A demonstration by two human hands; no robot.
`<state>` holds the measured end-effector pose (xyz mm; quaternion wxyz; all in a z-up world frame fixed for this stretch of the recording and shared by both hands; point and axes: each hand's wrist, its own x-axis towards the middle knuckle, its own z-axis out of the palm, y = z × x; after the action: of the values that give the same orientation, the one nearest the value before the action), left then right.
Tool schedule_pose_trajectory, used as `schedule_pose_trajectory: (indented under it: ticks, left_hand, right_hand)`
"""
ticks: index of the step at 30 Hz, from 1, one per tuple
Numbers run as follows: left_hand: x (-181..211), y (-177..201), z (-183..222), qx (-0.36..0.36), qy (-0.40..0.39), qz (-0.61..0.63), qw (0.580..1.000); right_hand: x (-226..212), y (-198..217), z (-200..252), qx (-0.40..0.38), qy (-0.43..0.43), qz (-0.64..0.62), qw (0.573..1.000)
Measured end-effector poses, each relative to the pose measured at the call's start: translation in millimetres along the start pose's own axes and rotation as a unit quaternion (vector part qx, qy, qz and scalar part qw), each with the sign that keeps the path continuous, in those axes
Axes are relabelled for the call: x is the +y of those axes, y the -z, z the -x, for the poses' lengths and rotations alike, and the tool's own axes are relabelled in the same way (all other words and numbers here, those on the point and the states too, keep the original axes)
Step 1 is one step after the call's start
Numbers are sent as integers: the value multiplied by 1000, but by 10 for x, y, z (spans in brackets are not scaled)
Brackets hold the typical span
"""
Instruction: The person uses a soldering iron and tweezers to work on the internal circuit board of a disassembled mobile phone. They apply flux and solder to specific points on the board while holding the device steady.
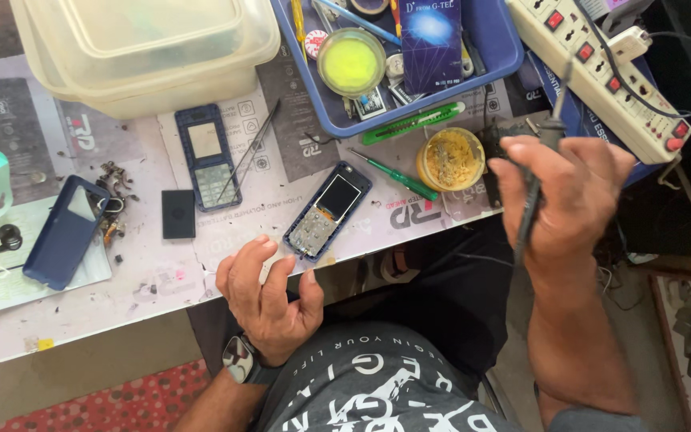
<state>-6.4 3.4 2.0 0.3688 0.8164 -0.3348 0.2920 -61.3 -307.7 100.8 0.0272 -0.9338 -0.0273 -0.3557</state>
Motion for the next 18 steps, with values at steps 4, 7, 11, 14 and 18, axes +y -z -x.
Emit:
schedule_pose_trajectory:
  ticks: [4,7,11,14,18]
  left_hand:
    - [-8,-38,-5,15,-10,-30,999]
    - [-41,-58,20,23,-33,-42,998]
    - [-60,-52,68,26,-30,-42,998]
    - [-69,-57,83,30,-32,-42,998]
    - [-66,-75,94,33,-30,-45,998]
  right_hand:
    - [-89,-155,-43,-62,-15,8,998]
    - [-154,-271,-57,-82,-28,3,996]
    - [-220,-346,-106,-97,-45,12,994]
    - [-268,-383,-154,-105,-48,16,993]
    - [-309,-430,-205,-104,-44,32,993]
